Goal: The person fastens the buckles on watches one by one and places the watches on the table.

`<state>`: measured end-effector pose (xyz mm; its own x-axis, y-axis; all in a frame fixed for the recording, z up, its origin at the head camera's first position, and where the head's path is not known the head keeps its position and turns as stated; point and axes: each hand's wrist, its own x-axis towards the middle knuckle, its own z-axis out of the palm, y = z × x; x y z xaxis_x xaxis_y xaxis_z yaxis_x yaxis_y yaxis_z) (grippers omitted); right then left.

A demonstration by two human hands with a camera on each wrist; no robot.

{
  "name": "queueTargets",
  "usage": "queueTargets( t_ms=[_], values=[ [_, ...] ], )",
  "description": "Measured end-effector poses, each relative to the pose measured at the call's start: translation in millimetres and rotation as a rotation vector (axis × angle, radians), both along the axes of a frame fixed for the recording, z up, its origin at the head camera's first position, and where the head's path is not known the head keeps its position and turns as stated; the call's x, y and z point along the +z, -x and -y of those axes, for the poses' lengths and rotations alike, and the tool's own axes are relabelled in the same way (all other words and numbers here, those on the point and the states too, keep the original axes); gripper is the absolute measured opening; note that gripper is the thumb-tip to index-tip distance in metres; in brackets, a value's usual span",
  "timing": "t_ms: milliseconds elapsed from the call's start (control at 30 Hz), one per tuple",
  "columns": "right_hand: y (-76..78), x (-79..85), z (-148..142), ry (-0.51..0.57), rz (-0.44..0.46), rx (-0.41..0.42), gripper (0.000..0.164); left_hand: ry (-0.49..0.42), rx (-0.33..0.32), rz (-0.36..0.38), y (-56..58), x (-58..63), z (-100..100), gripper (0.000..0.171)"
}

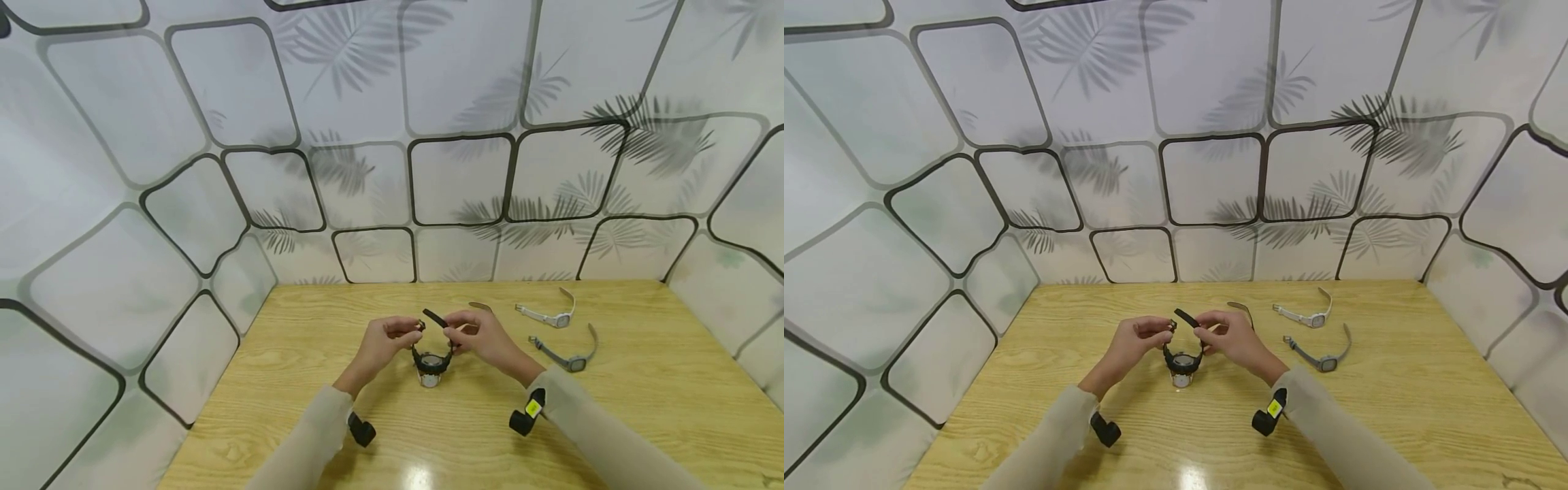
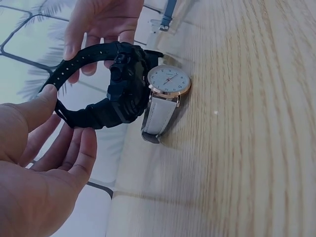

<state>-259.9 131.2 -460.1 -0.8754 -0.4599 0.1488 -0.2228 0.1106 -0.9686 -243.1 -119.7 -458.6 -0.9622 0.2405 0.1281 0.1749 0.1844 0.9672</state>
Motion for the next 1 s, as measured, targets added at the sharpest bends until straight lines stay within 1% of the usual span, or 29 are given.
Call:
queueTargets(
  t_ms=[133, 267, 400, 667, 800, 1000],
  values=[
    [-2.4, 0.7, 1, -0.021, -0.041, 0.015, 0.032, -0.002, -0.01, -0.012, 0.0, -0.5, -1, 0.031],
    [-3.9, -0.1, 2, -0.03, -0.065, 0.026, 0.031, 0.012, 0.0, -0.023, -0.3, 0.2, -3, 0.029],
    [-4.8, 0.4, 4, -0.04, -0.08, 0.02, 0.029, 0.014, 0.011, -0.024, -0.6, 1.7, -4, 0.027],
    [-4.9, 0.6, 4, -0.071, -0.126, 0.002, 0.032, 0.043, 0.008, -0.065, 1.0, 0.8, -2, 0.028],
    [-5.8, 5.8, 2, -0.061, -0.116, 0.0, 0.033, 0.043, 0.01, -0.093, 0.7, 4.1, -2, 0.028],
    [-5.5, 14.0, 3, -0.094, -0.122, -0.032, 0.033, 0.039, 0.001, -0.126, 0.2, 8.6, -5, 0.024]
  ],
)
